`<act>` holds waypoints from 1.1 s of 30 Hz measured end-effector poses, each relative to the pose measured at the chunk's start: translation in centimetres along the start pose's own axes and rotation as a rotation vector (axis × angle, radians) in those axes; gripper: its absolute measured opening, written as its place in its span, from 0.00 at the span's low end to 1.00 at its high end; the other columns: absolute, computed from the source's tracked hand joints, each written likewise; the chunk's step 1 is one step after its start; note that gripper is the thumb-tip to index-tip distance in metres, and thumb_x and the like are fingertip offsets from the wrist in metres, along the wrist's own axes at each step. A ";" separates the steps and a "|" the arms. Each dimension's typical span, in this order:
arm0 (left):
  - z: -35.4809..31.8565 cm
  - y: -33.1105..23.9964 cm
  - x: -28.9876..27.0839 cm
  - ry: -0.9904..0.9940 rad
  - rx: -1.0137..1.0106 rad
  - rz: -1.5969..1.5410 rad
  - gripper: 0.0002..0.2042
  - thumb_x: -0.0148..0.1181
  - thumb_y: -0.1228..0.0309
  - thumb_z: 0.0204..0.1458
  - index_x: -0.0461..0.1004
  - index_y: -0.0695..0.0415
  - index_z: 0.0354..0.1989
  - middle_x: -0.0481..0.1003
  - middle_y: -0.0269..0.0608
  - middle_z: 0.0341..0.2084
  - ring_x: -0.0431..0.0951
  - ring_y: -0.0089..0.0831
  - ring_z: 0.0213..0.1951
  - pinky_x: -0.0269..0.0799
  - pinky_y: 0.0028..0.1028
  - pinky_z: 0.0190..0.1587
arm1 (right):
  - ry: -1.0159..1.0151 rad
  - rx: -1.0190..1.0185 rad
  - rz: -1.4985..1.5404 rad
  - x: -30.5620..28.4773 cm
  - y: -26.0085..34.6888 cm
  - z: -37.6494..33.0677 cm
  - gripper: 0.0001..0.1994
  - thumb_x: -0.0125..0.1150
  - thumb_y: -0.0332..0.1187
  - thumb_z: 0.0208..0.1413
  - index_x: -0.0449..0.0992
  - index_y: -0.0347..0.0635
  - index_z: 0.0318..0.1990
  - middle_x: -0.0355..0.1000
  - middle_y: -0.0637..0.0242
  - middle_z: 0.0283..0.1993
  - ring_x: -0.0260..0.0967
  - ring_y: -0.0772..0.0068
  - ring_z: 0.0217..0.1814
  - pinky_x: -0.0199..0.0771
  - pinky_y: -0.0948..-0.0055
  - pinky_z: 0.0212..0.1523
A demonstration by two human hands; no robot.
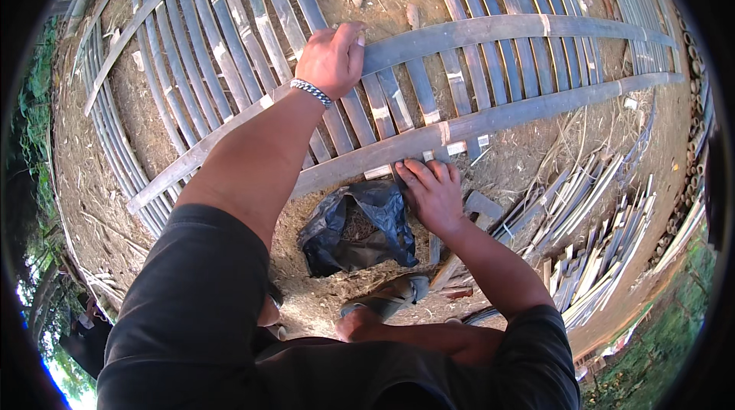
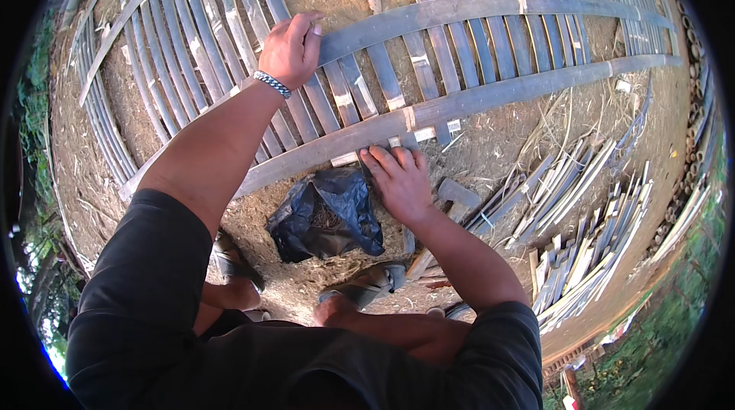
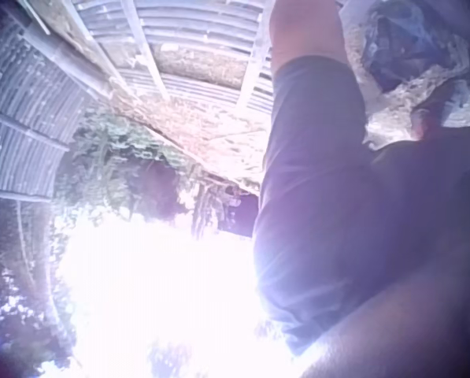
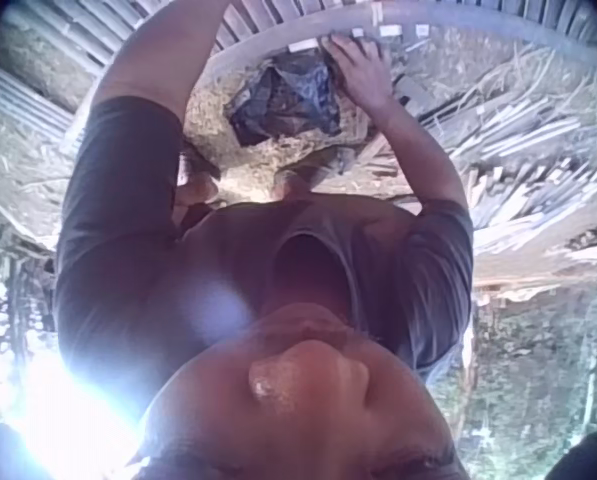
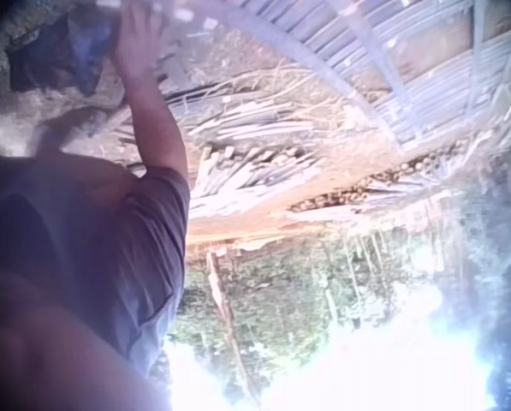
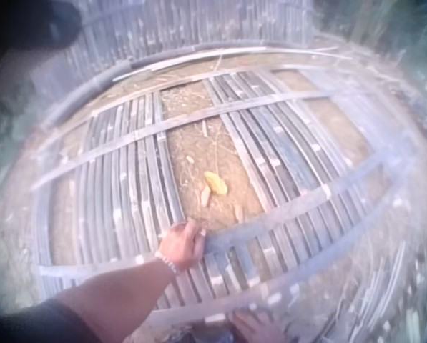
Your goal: The person builds a bamboo structure, hammering wooden pegs into a lattice of bamboo slats and picking up pegs from a black bag.
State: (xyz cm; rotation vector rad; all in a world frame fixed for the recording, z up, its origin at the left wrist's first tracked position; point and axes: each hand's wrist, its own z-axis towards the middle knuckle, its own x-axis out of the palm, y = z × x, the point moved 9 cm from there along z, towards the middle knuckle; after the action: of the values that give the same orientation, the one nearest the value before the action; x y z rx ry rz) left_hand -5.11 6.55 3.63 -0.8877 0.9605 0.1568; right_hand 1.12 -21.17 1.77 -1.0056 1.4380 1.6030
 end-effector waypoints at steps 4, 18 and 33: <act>-0.1 0.1 -0.2 -0.005 -0.014 -0.017 0.10 0.55 0.71 0.62 0.77 0.57 0.50 0.80 0.53 0.30 0.81 0.55 0.37 0.77 0.46 0.42 | 0.012 0.013 0.007 -0.2 0.2 0.4 0.28 0.71 0.33 0.49 0.77 0.55 0.61 0.70 0.74 0.60 0.65 0.61 0.58 0.63 0.52 0.60; -0.1 -0.2 0.3 0.000 0.004 0.079 0.09 0.57 0.67 0.62 0.79 0.56 0.45 0.82 0.50 0.28 0.82 0.55 0.39 0.76 0.47 0.47 | -0.087 0.140 0.052 -0.4 -0.1 0.4 0.26 0.74 0.30 0.46 0.81 0.56 0.56 0.74 0.76 0.57 0.67 0.61 0.56 0.63 0.54 0.59; -0.2 -1.4 -0.2 -0.125 0.201 0.138 0.10 0.60 0.65 0.57 0.78 0.59 0.34 0.77 0.47 0.15 0.80 0.49 0.25 0.76 0.43 0.47 | -0.140 0.192 0.061 -0.9 0.1 0.7 0.19 0.69 0.30 0.49 0.84 0.53 0.52 0.76 0.77 0.55 0.69 0.66 0.54 0.62 0.57 0.58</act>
State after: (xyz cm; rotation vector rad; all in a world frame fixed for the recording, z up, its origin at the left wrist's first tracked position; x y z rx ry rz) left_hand -4.66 5.55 4.53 -0.6201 0.9035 0.2260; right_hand 1.38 -20.48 2.62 -0.7319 1.5054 1.5129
